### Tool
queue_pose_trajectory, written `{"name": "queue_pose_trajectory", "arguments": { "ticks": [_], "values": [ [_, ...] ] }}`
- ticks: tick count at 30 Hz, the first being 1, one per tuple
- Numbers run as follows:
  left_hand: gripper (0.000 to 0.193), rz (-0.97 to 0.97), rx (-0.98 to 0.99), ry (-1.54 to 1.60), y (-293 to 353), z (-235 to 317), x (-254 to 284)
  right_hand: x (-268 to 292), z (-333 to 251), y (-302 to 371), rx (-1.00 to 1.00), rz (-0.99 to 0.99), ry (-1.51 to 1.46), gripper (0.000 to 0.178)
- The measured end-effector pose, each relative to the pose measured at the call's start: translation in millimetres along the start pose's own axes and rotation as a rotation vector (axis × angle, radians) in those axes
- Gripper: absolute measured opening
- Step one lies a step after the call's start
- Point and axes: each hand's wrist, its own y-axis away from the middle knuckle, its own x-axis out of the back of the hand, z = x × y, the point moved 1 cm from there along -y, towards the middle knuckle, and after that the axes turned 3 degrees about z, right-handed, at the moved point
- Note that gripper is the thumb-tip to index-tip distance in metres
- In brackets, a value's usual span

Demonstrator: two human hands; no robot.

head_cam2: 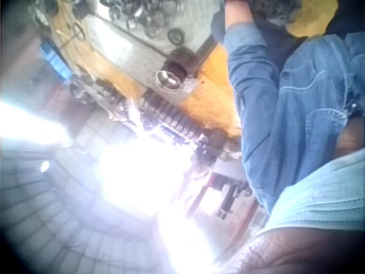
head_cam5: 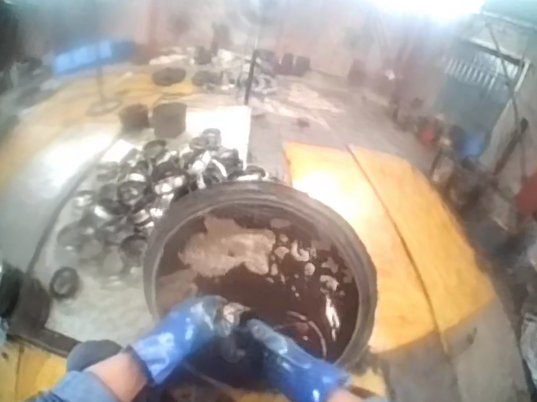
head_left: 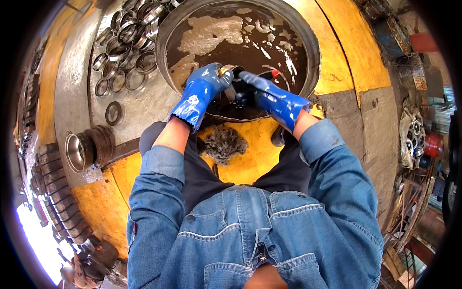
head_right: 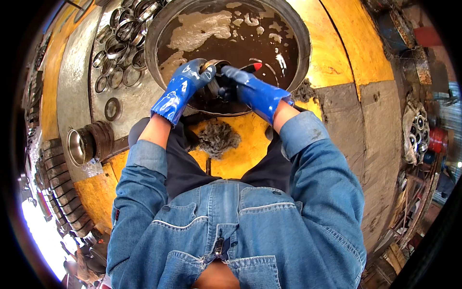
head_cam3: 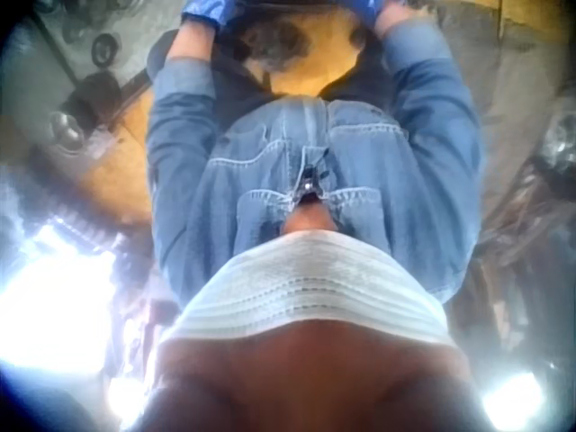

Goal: The person sits on the floor and scrubs metal rings with a wire brush, dipping them into a bucket of dark liquid. The person repeatedly scrubs the rings and places them on a nearby metal surface.

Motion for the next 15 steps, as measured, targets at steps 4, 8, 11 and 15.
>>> {"name": "queue_pose_trajectory", "arguments": {
  "ticks": [4,8,11,15],
  "values": [
    [0.063,0.014,0.053,-0.074,3,1,1,-19,-4,2,-0.047,0.268,-0.121,0.025],
    [0.059,-0.011,0.054,-0.037,3,6,4,-1,7,2,0.308,-0.022,0.532,0.030],
    [0.053,0.016,-0.003,-0.009,6,0,5,-14,3,1,0.779,0.140,1.722,0.016],
    [0.053,-0.003,-0.014,0.030,-1,-6,0,-29,-11,8,0.642,0.128,2.050,0.016]
  ]
}}
